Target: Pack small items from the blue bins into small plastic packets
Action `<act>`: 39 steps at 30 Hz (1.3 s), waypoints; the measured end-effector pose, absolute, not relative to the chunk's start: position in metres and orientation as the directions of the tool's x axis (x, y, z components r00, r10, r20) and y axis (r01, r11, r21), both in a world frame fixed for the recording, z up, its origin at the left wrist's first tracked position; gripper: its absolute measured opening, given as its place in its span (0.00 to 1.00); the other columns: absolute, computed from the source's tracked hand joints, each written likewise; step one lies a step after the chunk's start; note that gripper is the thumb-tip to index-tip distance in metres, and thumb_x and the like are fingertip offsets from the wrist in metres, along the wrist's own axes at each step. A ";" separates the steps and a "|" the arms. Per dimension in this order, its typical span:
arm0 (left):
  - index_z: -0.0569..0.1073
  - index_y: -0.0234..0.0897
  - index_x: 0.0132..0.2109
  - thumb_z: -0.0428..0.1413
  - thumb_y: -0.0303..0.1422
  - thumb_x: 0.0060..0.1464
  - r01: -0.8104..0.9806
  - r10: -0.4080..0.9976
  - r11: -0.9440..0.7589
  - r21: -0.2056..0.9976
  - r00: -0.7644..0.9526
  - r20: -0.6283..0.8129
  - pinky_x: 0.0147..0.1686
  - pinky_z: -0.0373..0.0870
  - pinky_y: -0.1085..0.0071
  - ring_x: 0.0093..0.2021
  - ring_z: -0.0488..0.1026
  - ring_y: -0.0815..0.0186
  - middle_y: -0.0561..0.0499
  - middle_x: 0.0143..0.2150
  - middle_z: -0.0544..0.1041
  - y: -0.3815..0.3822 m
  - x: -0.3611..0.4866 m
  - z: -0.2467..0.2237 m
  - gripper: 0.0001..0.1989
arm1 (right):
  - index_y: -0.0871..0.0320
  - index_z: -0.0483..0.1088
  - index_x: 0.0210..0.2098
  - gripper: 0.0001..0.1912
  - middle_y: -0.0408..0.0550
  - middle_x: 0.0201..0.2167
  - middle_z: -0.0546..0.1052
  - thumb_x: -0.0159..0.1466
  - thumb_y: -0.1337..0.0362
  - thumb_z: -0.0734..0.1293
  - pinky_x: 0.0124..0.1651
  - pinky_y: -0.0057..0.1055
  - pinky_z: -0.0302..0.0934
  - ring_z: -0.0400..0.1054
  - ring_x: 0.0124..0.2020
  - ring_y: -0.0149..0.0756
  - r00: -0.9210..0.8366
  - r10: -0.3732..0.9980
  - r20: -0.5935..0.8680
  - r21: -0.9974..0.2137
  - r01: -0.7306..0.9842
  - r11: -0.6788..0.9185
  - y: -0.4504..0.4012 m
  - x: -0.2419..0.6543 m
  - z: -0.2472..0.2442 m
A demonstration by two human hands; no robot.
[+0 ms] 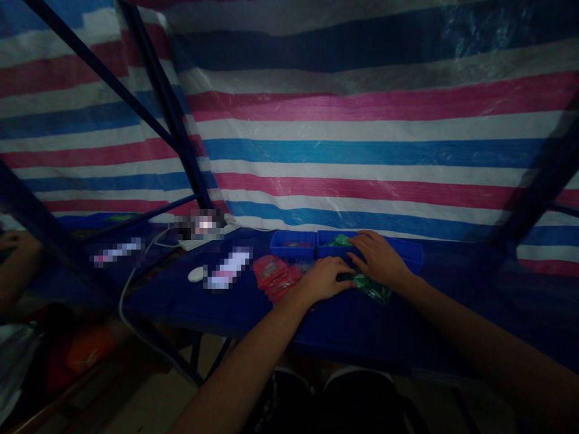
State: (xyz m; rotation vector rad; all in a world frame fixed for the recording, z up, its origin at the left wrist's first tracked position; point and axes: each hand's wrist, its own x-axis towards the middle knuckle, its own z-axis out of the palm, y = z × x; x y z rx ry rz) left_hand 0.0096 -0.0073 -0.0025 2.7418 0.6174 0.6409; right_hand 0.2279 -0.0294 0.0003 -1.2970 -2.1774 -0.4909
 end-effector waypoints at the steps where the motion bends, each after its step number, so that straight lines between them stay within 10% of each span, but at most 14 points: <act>1: 0.81 0.41 0.52 0.61 0.40 0.61 0.337 0.452 -0.879 0.338 0.814 0.364 0.56 0.69 0.62 0.52 0.76 0.58 0.44 0.50 0.80 -0.006 0.010 -0.003 0.15 | 0.56 0.69 0.61 0.21 0.58 0.56 0.76 0.70 0.59 0.63 0.66 0.54 0.56 0.63 0.63 0.55 -0.383 0.676 0.630 0.023 0.879 0.476 -0.032 0.227 0.001; 7: 0.82 0.38 0.48 0.59 0.37 0.63 0.354 0.460 -0.879 0.320 0.806 0.373 0.55 0.70 0.62 0.50 0.77 0.58 0.44 0.47 0.81 -0.008 0.010 0.000 0.12 | 0.55 0.68 0.62 0.22 0.56 0.56 0.77 0.71 0.60 0.62 0.66 0.56 0.58 0.65 0.62 0.54 -0.372 0.660 0.653 -0.035 0.856 0.516 -0.042 0.223 0.004; 13: 0.71 0.40 0.64 0.62 0.47 0.58 0.248 0.351 -0.922 0.298 0.860 0.370 0.66 0.63 0.56 0.65 0.68 0.52 0.41 0.66 0.71 -0.023 0.012 0.003 0.31 | 0.56 0.70 0.60 0.20 0.56 0.53 0.77 0.72 0.60 0.61 0.67 0.57 0.55 0.64 0.62 0.54 -0.310 0.629 0.713 -0.079 0.855 0.512 -0.048 0.224 0.011; 26: 0.78 0.37 0.53 0.52 0.33 0.67 0.390 0.466 -0.885 0.255 0.761 0.451 0.55 0.73 0.62 0.50 0.78 0.59 0.46 0.50 0.81 -0.014 0.013 0.002 0.13 | 0.56 0.69 0.58 0.18 0.58 0.51 0.77 0.72 0.57 0.61 0.60 0.53 0.64 0.69 0.55 0.52 -0.213 0.610 0.764 -0.225 0.797 0.561 -0.052 0.224 0.011; 39: 0.63 0.40 0.63 0.52 0.36 0.69 0.302 0.630 -0.772 0.560 0.479 0.611 0.51 0.74 0.63 0.50 0.79 0.59 0.47 0.48 0.81 -0.023 0.011 0.014 0.19 | 0.55 0.74 0.48 0.22 0.51 0.43 0.82 0.58 0.53 0.76 0.48 0.40 0.75 0.79 0.42 0.43 0.018 0.886 0.463 -0.866 0.222 0.448 -0.054 0.213 -0.004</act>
